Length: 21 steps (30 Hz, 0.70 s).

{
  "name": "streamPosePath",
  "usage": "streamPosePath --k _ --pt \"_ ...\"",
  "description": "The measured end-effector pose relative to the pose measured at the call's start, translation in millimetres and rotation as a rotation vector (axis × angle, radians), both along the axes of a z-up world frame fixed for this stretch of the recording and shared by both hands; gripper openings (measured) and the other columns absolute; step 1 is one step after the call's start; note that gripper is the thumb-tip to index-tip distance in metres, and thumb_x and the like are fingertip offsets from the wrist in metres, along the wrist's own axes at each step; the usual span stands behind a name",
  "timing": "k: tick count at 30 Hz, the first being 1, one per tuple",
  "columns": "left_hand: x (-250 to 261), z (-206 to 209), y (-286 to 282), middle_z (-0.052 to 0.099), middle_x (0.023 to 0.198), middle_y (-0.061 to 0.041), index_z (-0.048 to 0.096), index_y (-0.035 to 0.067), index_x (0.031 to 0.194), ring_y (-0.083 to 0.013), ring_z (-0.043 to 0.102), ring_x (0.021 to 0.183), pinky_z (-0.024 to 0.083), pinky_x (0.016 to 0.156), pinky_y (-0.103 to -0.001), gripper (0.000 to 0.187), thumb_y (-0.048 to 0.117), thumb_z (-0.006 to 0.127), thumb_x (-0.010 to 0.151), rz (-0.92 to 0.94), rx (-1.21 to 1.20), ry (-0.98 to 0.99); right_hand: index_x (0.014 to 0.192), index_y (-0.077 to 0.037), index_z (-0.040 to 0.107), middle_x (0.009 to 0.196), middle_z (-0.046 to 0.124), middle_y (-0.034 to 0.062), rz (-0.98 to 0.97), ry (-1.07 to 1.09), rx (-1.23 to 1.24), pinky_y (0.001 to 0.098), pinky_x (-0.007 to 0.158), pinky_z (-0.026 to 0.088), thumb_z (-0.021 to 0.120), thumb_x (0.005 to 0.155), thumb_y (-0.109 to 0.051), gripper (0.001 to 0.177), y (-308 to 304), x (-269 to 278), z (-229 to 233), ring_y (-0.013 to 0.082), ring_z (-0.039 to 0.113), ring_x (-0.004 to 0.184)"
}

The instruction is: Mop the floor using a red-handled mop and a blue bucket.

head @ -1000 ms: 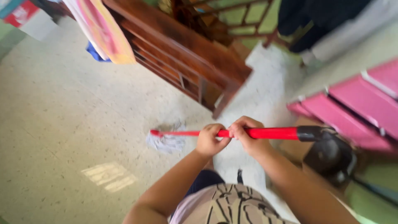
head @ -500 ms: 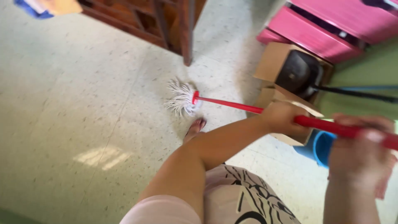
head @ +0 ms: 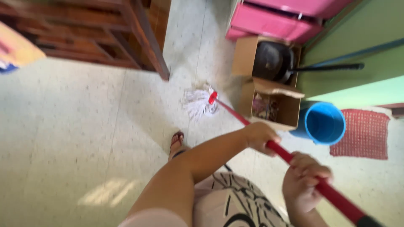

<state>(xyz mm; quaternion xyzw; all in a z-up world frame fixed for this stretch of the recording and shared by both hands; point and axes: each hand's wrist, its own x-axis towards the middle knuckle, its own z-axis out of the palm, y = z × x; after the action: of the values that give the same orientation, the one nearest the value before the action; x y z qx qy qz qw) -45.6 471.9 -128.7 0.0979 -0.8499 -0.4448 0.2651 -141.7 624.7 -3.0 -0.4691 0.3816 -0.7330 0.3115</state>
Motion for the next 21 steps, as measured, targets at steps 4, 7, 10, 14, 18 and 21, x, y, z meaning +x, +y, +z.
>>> streamPosePath --k 4,7,10,14,18,21 --pt "38 -28 -30 0.063 0.066 0.000 0.061 0.021 0.067 -0.0227 0.066 0.064 0.051 0.062 -0.040 0.030 0.044 0.078 0.078 0.005 -0.081 -0.099 0.099 -0.015 0.057 0.081 0.062 0.0011 0.041 0.060 -0.072 0.0355 0.078 0.048 0.064 0.106 -0.029 0.017 -22 40 -41 0.0176 0.059 0.078" --pt "93 -70 -85 0.066 0.079 -0.005 0.064 0.018 0.077 -0.0289 0.067 0.079 0.053 0.071 -0.044 0.021 0.033 0.079 0.078 -0.094 -0.085 -0.103 0.104 -0.014 0.058 0.094 0.067 0.0045 -0.076 0.287 -0.068 0.0433 0.089 0.058 0.063 0.105 -0.022 0.010 -52 95 -89 0.0201 0.067 0.091" --pt "150 -131 -135 0.068 0.091 -0.008 0.065 0.015 0.086 -0.0330 0.067 0.093 0.054 0.080 -0.046 0.019 0.023 0.076 0.074 0.035 -0.229 -0.133 0.101 -0.008 0.056 0.104 0.068 0.0146 -0.108 0.494 0.078 0.0420 0.094 0.053 0.068 0.099 -0.011 0.013 -103 145 -137 0.0314 0.068 0.100" --pt "193 -93 -184 0.067 0.103 -0.012 0.064 0.013 0.101 -0.0351 0.065 0.100 0.055 0.084 -0.046 0.029 0.017 0.072 0.074 0.222 -0.254 -0.180 0.095 -0.009 0.058 0.102 0.069 0.0120 -0.202 0.562 0.268 0.0358 0.090 0.054 0.073 0.096 -0.008 0.015 -186 195 -155 0.0262 0.069 0.095" --pt "210 -2 -200 0.066 0.097 -0.011 0.063 0.013 0.095 -0.0351 0.065 0.095 0.054 0.077 -0.045 0.021 0.018 0.073 0.077 0.269 -0.090 -0.265 0.103 -0.008 0.060 0.109 0.067 0.0114 -0.149 0.389 0.316 0.0337 0.092 0.054 0.076 0.095 -0.005 0.019 -219 208 -91 0.0213 0.066 0.101" --pt "188 37 -195 0.068 0.086 -0.007 0.064 0.016 0.082 -0.0333 0.068 0.089 0.054 0.073 -0.047 0.016 0.019 0.075 0.071 0.233 -0.157 -0.297 0.112 -0.006 0.059 0.119 0.065 0.0128 -0.022 0.477 0.373 0.0343 0.097 0.052 0.075 0.086 -0.003 0.031 -202 186 9 0.0234 0.064 0.113"
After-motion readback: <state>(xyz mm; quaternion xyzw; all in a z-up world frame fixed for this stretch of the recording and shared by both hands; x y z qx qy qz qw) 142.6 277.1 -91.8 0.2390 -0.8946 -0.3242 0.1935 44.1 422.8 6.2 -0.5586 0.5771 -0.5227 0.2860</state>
